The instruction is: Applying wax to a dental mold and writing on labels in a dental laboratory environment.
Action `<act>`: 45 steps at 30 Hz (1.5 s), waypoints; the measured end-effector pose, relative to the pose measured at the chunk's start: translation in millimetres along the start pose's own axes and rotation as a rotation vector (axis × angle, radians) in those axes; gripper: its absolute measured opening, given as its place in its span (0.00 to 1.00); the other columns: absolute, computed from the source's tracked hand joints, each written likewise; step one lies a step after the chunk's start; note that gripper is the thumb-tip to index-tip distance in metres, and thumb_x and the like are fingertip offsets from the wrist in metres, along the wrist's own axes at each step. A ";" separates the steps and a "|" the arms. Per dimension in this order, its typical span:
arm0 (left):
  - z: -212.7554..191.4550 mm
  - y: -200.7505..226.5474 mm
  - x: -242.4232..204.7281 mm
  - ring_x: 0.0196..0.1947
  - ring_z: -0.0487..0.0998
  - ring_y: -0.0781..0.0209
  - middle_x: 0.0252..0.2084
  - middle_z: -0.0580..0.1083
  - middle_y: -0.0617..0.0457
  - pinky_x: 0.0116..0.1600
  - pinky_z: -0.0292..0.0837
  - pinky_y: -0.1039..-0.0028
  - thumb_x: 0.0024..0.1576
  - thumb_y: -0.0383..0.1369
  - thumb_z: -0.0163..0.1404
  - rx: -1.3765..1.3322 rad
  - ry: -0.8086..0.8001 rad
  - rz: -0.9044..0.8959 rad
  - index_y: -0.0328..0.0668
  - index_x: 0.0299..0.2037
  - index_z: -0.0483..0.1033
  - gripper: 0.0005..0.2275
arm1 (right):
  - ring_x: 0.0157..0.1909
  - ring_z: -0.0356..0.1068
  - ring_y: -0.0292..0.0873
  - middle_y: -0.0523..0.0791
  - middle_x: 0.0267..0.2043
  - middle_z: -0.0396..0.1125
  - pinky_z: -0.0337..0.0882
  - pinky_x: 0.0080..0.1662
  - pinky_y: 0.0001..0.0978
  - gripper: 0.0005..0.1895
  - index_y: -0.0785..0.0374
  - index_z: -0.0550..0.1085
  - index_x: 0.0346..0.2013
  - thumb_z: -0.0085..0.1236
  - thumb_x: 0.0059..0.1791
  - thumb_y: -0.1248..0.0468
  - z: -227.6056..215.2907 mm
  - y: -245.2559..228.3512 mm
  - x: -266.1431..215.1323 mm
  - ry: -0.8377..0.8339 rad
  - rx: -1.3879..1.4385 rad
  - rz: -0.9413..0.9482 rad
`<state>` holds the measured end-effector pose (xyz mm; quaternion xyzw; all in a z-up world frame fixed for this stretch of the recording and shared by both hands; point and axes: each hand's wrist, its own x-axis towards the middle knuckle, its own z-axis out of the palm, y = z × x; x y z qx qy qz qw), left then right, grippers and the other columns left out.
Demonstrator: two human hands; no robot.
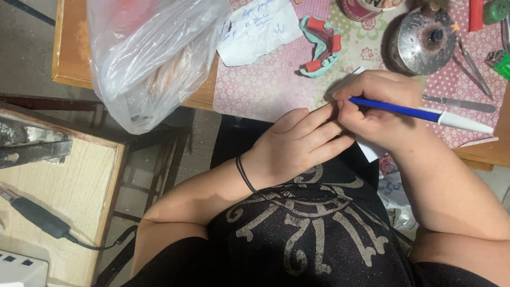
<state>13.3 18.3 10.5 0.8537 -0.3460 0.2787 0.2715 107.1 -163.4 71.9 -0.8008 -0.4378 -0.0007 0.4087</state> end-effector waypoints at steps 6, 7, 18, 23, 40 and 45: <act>-0.2 -0.1 1.5 0.64 0.70 0.49 0.58 0.75 0.52 0.64 0.71 0.65 0.69 0.26 0.51 -0.014 -0.024 0.004 0.49 0.56 0.81 0.10 | 0.38 0.78 0.52 0.56 0.33 0.73 0.79 0.44 0.35 0.05 0.75 0.74 0.30 0.50 0.48 0.79 -2.1 1.4 0.3 -0.011 0.062 -0.005; 1.7 -0.4 -0.2 0.64 0.70 0.49 0.59 0.75 0.51 0.65 0.71 0.63 0.68 0.25 0.51 -0.015 -0.029 0.008 0.49 0.56 0.81 0.10 | 0.37 0.78 0.53 0.58 0.33 0.73 0.81 0.45 0.36 0.05 0.77 0.73 0.30 0.49 0.49 0.80 -1.8 2.5 1.8 -0.008 0.109 -0.036; -1.3 0.6 1.8 0.64 0.70 0.52 0.59 0.75 0.53 0.65 0.69 0.66 0.68 0.26 0.52 -0.002 -0.009 -0.011 0.51 0.55 0.82 0.10 | 0.39 0.78 0.52 0.55 0.33 0.74 0.78 0.43 0.35 0.05 0.73 0.75 0.30 0.51 0.46 0.79 -1.5 2.7 -2.1 -0.014 0.025 -0.008; 0.0 0.9 1.1 0.64 0.70 0.52 0.58 0.75 0.53 0.66 0.68 0.66 0.68 0.25 0.53 -0.012 -0.004 -0.014 0.50 0.55 0.82 0.10 | 0.37 0.77 0.53 0.55 0.32 0.73 0.78 0.42 0.37 0.05 0.74 0.74 0.30 0.50 0.46 0.79 -1.7 8.0 -2.9 -0.016 0.074 -0.008; 1.9 0.2 -3.4 0.65 0.70 0.51 0.61 0.75 0.53 0.66 0.68 0.64 0.70 0.27 0.51 -0.019 -0.020 -0.009 0.51 0.57 0.81 0.10 | 0.38 0.76 0.44 0.51 0.35 0.73 0.74 0.43 0.30 0.05 0.68 0.74 0.30 0.61 0.49 0.76 -3.5 9.9 -17.0 0.025 0.041 0.140; 2.6 0.2 -3.2 0.66 0.69 0.52 0.60 0.75 0.55 0.65 0.68 0.66 0.69 0.27 0.51 0.003 -0.025 -0.011 0.52 0.57 0.80 0.10 | 0.43 0.79 0.51 0.53 0.34 0.73 0.76 0.45 0.34 0.06 0.70 0.72 0.29 0.58 0.49 0.79 -2.8 8.1 -13.1 0.024 0.021 0.082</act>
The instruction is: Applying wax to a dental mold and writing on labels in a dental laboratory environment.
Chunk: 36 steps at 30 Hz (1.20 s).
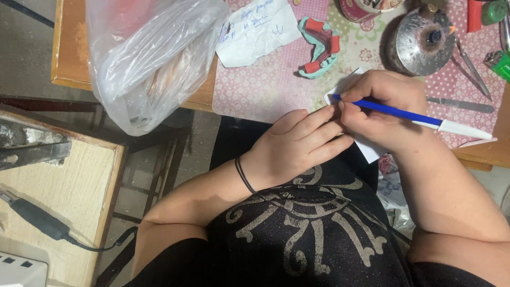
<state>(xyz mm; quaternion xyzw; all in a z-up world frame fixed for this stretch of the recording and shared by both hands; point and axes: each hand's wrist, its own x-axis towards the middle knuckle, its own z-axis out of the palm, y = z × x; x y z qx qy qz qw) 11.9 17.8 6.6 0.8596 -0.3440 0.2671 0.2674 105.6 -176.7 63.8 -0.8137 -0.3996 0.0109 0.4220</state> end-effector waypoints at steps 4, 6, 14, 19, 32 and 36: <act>0.1 0.3 0.0 0.67 0.69 0.52 0.62 0.74 0.54 0.66 0.67 0.65 0.70 0.27 0.51 -0.003 -0.022 -0.002 0.52 0.57 0.80 0.10 | 0.38 0.77 0.48 0.52 0.33 0.73 0.75 0.43 0.33 0.05 0.70 0.73 0.29 0.60 0.49 0.78 -1.7 0.4 -0.1 -0.022 0.003 -0.002; -0.5 0.8 -0.8 0.67 0.68 0.53 0.62 0.74 0.55 0.67 0.67 0.66 0.70 0.28 0.49 0.006 -0.030 -0.005 0.53 0.58 0.80 0.11 | 0.35 0.76 0.47 0.53 0.32 0.72 0.76 0.41 0.32 0.05 0.72 0.71 0.30 0.56 0.49 0.78 -0.6 2.8 -0.8 -0.008 0.095 0.018; -9.2 10.2 13.5 0.64 0.70 0.58 0.59 0.75 0.59 0.65 0.62 0.69 0.68 0.29 0.50 0.041 -0.019 -0.051 0.55 0.55 0.81 0.10 | 0.27 0.69 0.40 0.49 0.28 0.68 0.68 0.29 0.23 0.07 0.68 0.68 0.33 0.58 0.51 0.75 -8.3 51.3 -30.7 0.238 0.161 -0.273; -7.9 21.0 37.7 0.56 0.76 0.63 0.53 0.76 0.61 0.51 0.60 0.72 0.63 0.25 0.48 0.148 0.098 -0.056 0.54 0.38 0.70 0.07 | 0.33 0.77 0.39 0.43 0.32 0.74 0.80 0.36 0.29 0.07 0.61 0.76 0.50 0.52 0.59 0.67 -27.3 41.0 -63.3 0.249 -0.070 -0.370; 3.8 25.4 54.4 0.66 0.71 0.42 0.66 0.72 0.48 0.61 0.65 0.53 0.58 0.41 0.63 0.098 -0.111 -0.115 0.51 0.44 0.75 0.12 | 0.53 0.70 0.57 0.43 0.57 0.75 0.65 0.52 0.53 0.27 0.53 0.71 0.38 0.57 0.48 0.34 -28.0 8.7 -109.9 0.197 -0.713 0.160; 3.6 32.7 67.4 0.65 0.71 0.35 0.65 0.71 0.38 0.64 0.63 0.47 0.60 0.39 0.60 -0.034 0.027 -0.158 0.43 0.44 0.77 0.11 | 0.42 0.73 0.51 0.40 0.41 0.76 0.68 0.46 0.45 0.10 0.53 0.70 0.35 0.61 0.53 0.54 -26.3 10.5 -105.0 0.374 -0.324 -0.051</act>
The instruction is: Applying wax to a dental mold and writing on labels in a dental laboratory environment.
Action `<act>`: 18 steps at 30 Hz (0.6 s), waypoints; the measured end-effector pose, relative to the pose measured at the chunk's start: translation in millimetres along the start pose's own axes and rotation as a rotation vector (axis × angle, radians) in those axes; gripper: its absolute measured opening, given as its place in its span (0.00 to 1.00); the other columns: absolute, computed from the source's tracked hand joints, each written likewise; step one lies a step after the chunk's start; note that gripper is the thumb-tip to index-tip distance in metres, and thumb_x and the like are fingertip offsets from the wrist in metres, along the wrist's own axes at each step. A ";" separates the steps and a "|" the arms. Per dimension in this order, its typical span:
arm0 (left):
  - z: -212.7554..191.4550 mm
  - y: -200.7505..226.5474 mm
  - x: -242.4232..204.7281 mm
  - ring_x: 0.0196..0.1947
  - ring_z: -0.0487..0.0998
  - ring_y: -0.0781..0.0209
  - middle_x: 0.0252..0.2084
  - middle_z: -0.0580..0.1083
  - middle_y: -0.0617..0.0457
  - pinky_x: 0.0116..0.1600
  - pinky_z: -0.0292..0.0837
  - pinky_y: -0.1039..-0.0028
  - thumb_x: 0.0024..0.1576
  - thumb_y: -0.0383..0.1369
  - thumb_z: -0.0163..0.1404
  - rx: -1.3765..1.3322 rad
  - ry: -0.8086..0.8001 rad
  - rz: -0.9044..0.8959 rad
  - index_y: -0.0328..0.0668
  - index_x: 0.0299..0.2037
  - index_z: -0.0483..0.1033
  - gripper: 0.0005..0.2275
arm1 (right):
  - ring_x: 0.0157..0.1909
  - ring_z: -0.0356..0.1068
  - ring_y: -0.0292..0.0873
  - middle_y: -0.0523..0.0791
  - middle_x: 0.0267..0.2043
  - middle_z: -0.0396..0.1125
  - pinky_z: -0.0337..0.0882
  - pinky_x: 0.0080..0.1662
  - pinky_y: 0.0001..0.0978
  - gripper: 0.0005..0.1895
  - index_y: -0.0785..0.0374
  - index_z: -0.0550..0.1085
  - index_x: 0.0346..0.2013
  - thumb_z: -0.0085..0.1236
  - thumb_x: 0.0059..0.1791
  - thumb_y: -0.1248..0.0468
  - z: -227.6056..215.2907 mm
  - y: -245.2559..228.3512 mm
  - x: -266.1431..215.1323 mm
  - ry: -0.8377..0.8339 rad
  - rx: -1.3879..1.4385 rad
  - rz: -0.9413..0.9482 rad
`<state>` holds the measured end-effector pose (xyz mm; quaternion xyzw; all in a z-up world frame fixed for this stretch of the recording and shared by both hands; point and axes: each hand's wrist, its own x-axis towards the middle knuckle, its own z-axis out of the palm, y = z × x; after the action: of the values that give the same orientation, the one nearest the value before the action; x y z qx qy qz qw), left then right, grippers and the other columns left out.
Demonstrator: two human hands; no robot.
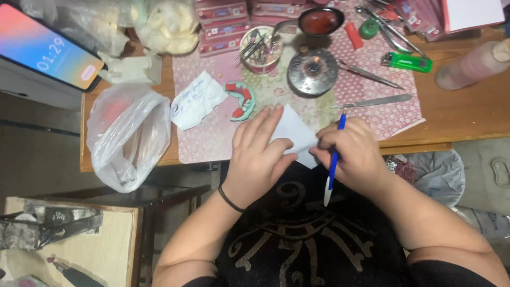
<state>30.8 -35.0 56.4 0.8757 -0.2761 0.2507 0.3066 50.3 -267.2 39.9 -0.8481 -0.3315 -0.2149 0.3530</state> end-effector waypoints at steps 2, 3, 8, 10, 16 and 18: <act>-2.5 -0.1 2.6 0.65 0.72 0.34 0.65 0.71 0.37 0.63 0.64 0.48 0.63 0.39 0.56 -0.020 0.031 0.002 0.41 0.42 0.77 0.09 | 0.37 0.73 0.52 0.42 0.39 0.76 0.70 0.42 0.46 0.07 0.53 0.70 0.34 0.57 0.54 0.59 -4.3 -2.3 3.2 0.007 0.124 -0.021; -2.6 -2.9 0.5 0.58 0.76 0.40 0.62 0.74 0.42 0.60 0.67 0.52 0.61 0.39 0.58 -0.026 0.042 -0.020 0.44 0.46 0.77 0.10 | 0.35 0.74 0.51 0.42 0.38 0.76 0.72 0.39 0.44 0.07 0.53 0.70 0.33 0.58 0.54 0.61 -7.3 -4.0 4.3 0.000 0.220 -0.031; -29.6 -2.8 15.2 0.34 0.81 0.51 0.39 0.81 0.54 0.44 0.75 0.63 0.57 0.31 0.62 -0.171 0.031 0.015 0.42 0.52 0.81 0.14 | 0.31 0.76 0.52 0.44 0.35 0.77 0.74 0.34 0.40 0.13 0.54 0.67 0.26 0.59 0.52 0.69 -36.2 -7.2 19.1 0.027 0.322 -0.108; -43.8 4.9 26.7 0.34 0.84 0.56 0.38 0.83 0.57 0.44 0.76 0.67 0.56 0.28 0.62 -0.242 0.010 -0.009 0.43 0.47 0.85 0.10 | 0.34 0.77 0.53 0.44 0.38 0.78 0.74 0.35 0.42 0.15 0.54 0.66 0.24 0.61 0.51 0.68 -47.1 0.6 21.1 0.013 0.241 -0.130; -87.4 -14.8 41.2 0.25 0.77 0.46 0.32 0.82 0.42 0.36 0.74 0.62 0.53 0.19 0.62 -0.105 0.350 0.019 0.36 0.31 0.84 0.03 | 0.42 0.75 0.58 0.48 0.36 0.74 0.71 0.50 0.48 0.12 0.61 0.74 0.35 0.69 0.59 0.66 -82.6 82.1 46.7 0.058 -0.176 0.044; -79.8 -34.9 44.0 0.26 0.78 0.44 0.32 0.80 0.36 0.36 0.75 0.64 0.53 0.15 0.62 -0.205 0.453 0.032 0.31 0.31 0.80 0.05 | 0.43 0.76 0.56 0.46 0.38 0.73 0.73 0.50 0.45 0.08 0.59 0.76 0.41 0.63 0.64 0.67 -90.9 99.4 80.9 0.089 -0.259 0.022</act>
<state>63.2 27.4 124.0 0.7570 -0.2383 0.4159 0.4441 165.0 -354.2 102.9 -0.8798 -0.2755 -0.2895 0.2572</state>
